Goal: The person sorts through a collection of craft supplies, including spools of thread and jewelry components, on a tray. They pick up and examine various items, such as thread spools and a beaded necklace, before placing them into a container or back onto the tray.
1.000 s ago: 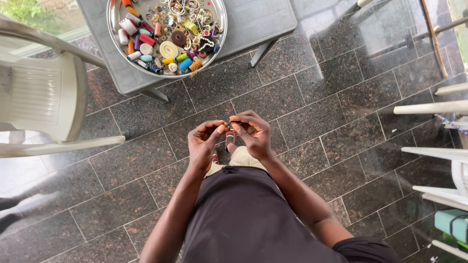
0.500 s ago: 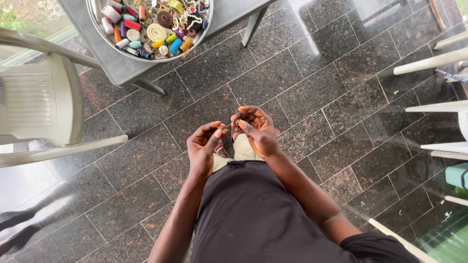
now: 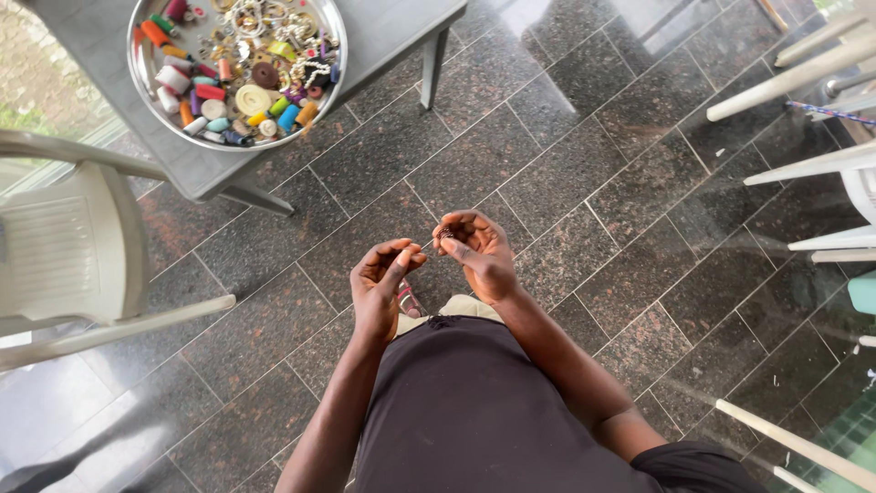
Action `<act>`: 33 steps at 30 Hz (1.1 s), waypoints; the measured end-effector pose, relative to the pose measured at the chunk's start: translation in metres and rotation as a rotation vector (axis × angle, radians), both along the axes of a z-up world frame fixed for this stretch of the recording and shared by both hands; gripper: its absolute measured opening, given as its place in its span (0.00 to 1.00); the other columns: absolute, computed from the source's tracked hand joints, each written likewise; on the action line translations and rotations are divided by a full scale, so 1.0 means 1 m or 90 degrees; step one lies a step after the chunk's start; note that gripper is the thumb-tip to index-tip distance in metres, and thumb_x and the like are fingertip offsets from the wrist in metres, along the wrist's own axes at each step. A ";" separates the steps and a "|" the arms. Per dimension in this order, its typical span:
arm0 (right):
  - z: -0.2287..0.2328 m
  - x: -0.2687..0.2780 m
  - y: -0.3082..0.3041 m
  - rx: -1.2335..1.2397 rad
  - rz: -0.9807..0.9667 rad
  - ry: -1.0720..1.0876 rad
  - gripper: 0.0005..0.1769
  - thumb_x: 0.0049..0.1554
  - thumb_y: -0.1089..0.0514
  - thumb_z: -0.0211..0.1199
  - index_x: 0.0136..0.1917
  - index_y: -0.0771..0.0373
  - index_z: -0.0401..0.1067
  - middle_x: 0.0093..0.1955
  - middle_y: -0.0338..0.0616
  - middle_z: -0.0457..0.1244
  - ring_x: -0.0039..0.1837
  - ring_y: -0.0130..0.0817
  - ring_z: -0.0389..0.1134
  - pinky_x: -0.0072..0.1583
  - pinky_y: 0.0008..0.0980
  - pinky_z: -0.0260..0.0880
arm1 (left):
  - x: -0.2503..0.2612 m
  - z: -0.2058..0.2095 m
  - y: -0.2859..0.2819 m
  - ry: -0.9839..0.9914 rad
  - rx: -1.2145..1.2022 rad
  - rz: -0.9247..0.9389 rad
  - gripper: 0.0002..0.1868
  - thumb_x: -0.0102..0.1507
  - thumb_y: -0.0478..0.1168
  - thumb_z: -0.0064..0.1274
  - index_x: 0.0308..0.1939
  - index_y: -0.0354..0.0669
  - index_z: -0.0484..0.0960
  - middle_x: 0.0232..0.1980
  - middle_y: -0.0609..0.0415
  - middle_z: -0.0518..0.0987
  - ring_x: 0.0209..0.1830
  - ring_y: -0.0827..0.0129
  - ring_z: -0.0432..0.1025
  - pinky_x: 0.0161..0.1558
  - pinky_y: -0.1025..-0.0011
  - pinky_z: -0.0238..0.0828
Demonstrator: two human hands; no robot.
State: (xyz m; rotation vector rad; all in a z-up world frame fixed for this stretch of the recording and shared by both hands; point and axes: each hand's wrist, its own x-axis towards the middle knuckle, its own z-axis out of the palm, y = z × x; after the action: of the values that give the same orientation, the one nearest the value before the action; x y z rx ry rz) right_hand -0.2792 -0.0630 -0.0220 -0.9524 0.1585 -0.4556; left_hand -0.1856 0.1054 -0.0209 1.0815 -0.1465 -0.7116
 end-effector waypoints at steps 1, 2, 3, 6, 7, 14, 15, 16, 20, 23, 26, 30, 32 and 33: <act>-0.001 -0.007 -0.003 -0.005 -0.005 0.004 0.13 0.64 0.69 0.61 0.62 0.67 0.71 0.57 0.50 0.68 0.58 0.34 0.71 0.60 0.33 0.74 | -0.005 0.001 -0.004 0.005 -0.011 -0.001 0.11 0.69 0.32 0.54 0.55 0.31 0.81 0.51 0.45 0.83 0.51 0.65 0.80 0.58 0.66 0.78; -0.003 -0.016 -0.007 -0.010 -0.010 0.010 0.12 0.64 0.70 0.61 0.61 0.68 0.72 0.57 0.50 0.68 0.58 0.34 0.71 0.60 0.34 0.74 | -0.010 0.001 -0.008 0.011 -0.022 -0.001 0.11 0.69 0.32 0.54 0.54 0.31 0.81 0.51 0.45 0.83 0.51 0.65 0.80 0.58 0.66 0.78; -0.005 -0.024 -0.011 -0.015 -0.014 0.016 0.11 0.64 0.71 0.61 0.61 0.69 0.72 0.57 0.51 0.68 0.58 0.35 0.71 0.60 0.34 0.75 | -0.016 0.001 -0.012 0.018 -0.034 -0.002 0.11 0.69 0.32 0.53 0.54 0.31 0.81 0.51 0.44 0.83 0.51 0.64 0.80 0.58 0.66 0.78; -0.009 -0.051 -0.022 0.039 -0.011 0.043 0.13 0.65 0.70 0.59 0.63 0.72 0.74 0.55 0.51 0.69 0.57 0.34 0.72 0.57 0.33 0.74 | -0.034 -0.002 -0.024 0.025 -0.055 0.012 0.10 0.70 0.31 0.53 0.54 0.30 0.81 0.51 0.45 0.83 0.51 0.64 0.79 0.58 0.66 0.78; -0.010 -0.060 -0.025 0.034 -0.015 0.050 0.13 0.65 0.70 0.59 0.63 0.72 0.74 0.55 0.50 0.68 0.57 0.35 0.72 0.57 0.33 0.75 | -0.041 -0.003 -0.027 0.026 -0.055 0.011 0.10 0.70 0.31 0.53 0.54 0.30 0.80 0.51 0.45 0.83 0.51 0.64 0.79 0.58 0.66 0.77; -0.012 -0.115 -0.049 -0.040 0.072 0.112 0.14 0.61 0.71 0.61 0.61 0.72 0.75 0.56 0.47 0.67 0.58 0.35 0.72 0.60 0.33 0.76 | -0.084 -0.007 -0.042 0.031 -0.052 0.018 0.09 0.70 0.31 0.52 0.53 0.30 0.80 0.49 0.45 0.83 0.50 0.63 0.79 0.58 0.65 0.77; -0.015 -0.122 -0.052 -0.051 0.088 0.122 0.14 0.61 0.71 0.62 0.61 0.73 0.75 0.56 0.46 0.67 0.58 0.35 0.72 0.60 0.33 0.76 | -0.089 -0.007 -0.044 0.030 -0.052 0.016 0.09 0.70 0.31 0.52 0.52 0.30 0.80 0.49 0.45 0.83 0.50 0.63 0.79 0.58 0.65 0.77; -0.018 -0.129 -0.053 -0.046 0.090 0.142 0.15 0.59 0.72 0.63 0.61 0.72 0.74 0.56 0.47 0.68 0.58 0.35 0.72 0.61 0.33 0.76 | -0.095 -0.008 -0.045 0.028 -0.047 0.014 0.09 0.70 0.31 0.52 0.52 0.30 0.80 0.48 0.45 0.83 0.50 0.63 0.79 0.58 0.65 0.77; -0.031 -0.149 -0.057 -0.001 0.084 0.153 0.16 0.58 0.72 0.65 0.61 0.72 0.74 0.55 0.49 0.70 0.57 0.34 0.72 0.62 0.32 0.75 | -0.115 -0.008 -0.054 0.024 -0.030 0.000 0.09 0.70 0.32 0.51 0.52 0.31 0.80 0.48 0.46 0.83 0.49 0.63 0.79 0.58 0.65 0.78; -0.036 -0.163 -0.056 0.065 0.045 0.091 0.14 0.61 0.70 0.64 0.61 0.73 0.75 0.55 0.50 0.69 0.57 0.35 0.72 0.61 0.32 0.75 | -0.130 -0.008 -0.059 0.031 -0.039 -0.019 0.09 0.70 0.32 0.51 0.52 0.31 0.80 0.48 0.46 0.83 0.49 0.63 0.79 0.57 0.64 0.78; -0.035 -0.171 -0.048 0.104 -0.010 0.045 0.13 0.63 0.68 0.62 0.61 0.71 0.76 0.55 0.49 0.69 0.56 0.35 0.72 0.60 0.32 0.74 | -0.137 -0.008 -0.060 0.032 -0.041 -0.042 0.08 0.70 0.32 0.51 0.52 0.31 0.80 0.48 0.46 0.83 0.49 0.63 0.79 0.57 0.64 0.77; -0.033 -0.181 -0.039 0.129 -0.088 0.018 0.12 0.63 0.68 0.60 0.60 0.69 0.76 0.55 0.46 0.68 0.59 0.34 0.72 0.59 0.32 0.74 | -0.137 -0.006 -0.063 0.028 -0.040 -0.071 0.08 0.70 0.32 0.51 0.51 0.32 0.80 0.47 0.46 0.83 0.48 0.64 0.79 0.57 0.63 0.77; -0.033 -0.186 -0.037 0.121 -0.110 0.004 0.13 0.64 0.68 0.60 0.61 0.68 0.75 0.55 0.50 0.69 0.57 0.36 0.72 0.59 0.34 0.75 | -0.136 -0.005 -0.062 0.011 -0.042 -0.098 0.08 0.70 0.32 0.50 0.51 0.32 0.81 0.47 0.46 0.83 0.48 0.64 0.80 0.57 0.63 0.78; -0.032 -0.189 -0.036 0.117 -0.120 -0.002 0.13 0.64 0.68 0.60 0.62 0.68 0.75 0.55 0.52 0.70 0.57 0.37 0.72 0.59 0.35 0.75 | -0.135 -0.004 -0.060 0.003 -0.043 -0.110 0.08 0.70 0.33 0.50 0.51 0.33 0.81 0.47 0.47 0.83 0.48 0.64 0.80 0.58 0.62 0.78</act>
State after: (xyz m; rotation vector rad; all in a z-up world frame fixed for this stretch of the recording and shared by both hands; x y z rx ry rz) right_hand -0.4678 -0.0991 -0.0538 -0.7589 0.2842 -0.6061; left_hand -0.3205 0.0450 -0.0246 1.0107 -0.2611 -0.8581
